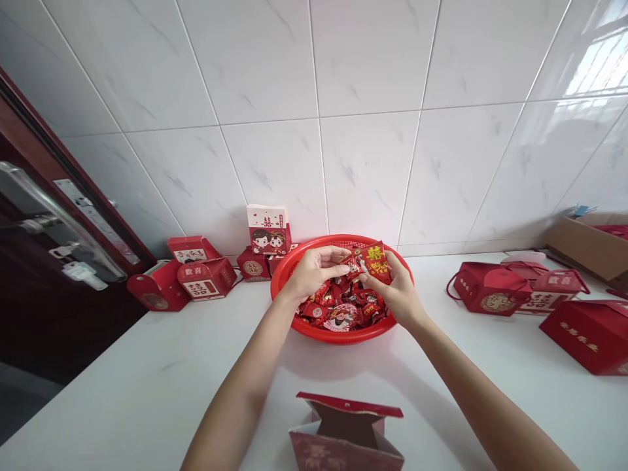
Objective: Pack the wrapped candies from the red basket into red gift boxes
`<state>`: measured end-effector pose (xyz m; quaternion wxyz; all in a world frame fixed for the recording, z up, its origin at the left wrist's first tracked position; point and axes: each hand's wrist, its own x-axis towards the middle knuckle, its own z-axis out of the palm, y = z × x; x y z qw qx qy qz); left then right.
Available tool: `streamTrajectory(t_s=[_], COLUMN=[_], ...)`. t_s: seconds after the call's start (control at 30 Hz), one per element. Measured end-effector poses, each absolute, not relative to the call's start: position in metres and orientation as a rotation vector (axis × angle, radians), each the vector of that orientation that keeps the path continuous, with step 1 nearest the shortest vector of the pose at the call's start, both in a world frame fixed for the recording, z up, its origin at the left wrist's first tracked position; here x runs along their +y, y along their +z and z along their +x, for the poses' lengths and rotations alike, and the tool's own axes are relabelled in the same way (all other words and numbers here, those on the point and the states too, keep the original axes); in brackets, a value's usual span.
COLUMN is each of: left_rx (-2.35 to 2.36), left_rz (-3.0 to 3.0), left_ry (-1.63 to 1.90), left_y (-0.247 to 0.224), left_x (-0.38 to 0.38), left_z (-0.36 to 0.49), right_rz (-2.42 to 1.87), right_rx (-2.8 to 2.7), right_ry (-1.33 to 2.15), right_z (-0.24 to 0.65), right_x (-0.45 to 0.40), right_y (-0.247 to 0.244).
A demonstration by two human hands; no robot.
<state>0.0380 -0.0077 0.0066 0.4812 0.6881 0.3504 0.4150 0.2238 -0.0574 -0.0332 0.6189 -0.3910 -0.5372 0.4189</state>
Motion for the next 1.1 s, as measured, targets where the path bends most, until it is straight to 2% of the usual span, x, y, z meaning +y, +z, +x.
streamTrajectory(t_s=[0.6, 0.77, 0.83, 1.0, 1.1], left_rx=[0.801, 0.945, 1.088, 1.230, 1.185], left_rz=[1.630, 1.715, 1.894, 2.366, 2.383], left_ry=[0.985, 0.961, 0.851, 0.258, 0.156], left_y=[-0.001, -0.014, -0.019, -0.021, -0.023], left_x=[-0.010, -0.004, 0.001, 0.023, 0.043], left_z=[0.040, 0.041, 0.042, 0.052, 0.064], right_rz=[-0.885, -0.858, -0.864, -0.884, -0.859], right_rx=[-1.239, -1.121, -1.089, -1.072, -1.066], right_ry=[0.964, 0.910, 0.893, 0.880, 0.885], right_z=[0.223, 0.221, 0.221, 0.220, 0.220], right_x=[-0.060, -0.060, -0.059, -0.059, -0.059], right_y=[-0.030, -0.031, -0.032, -0.032, -0.032])
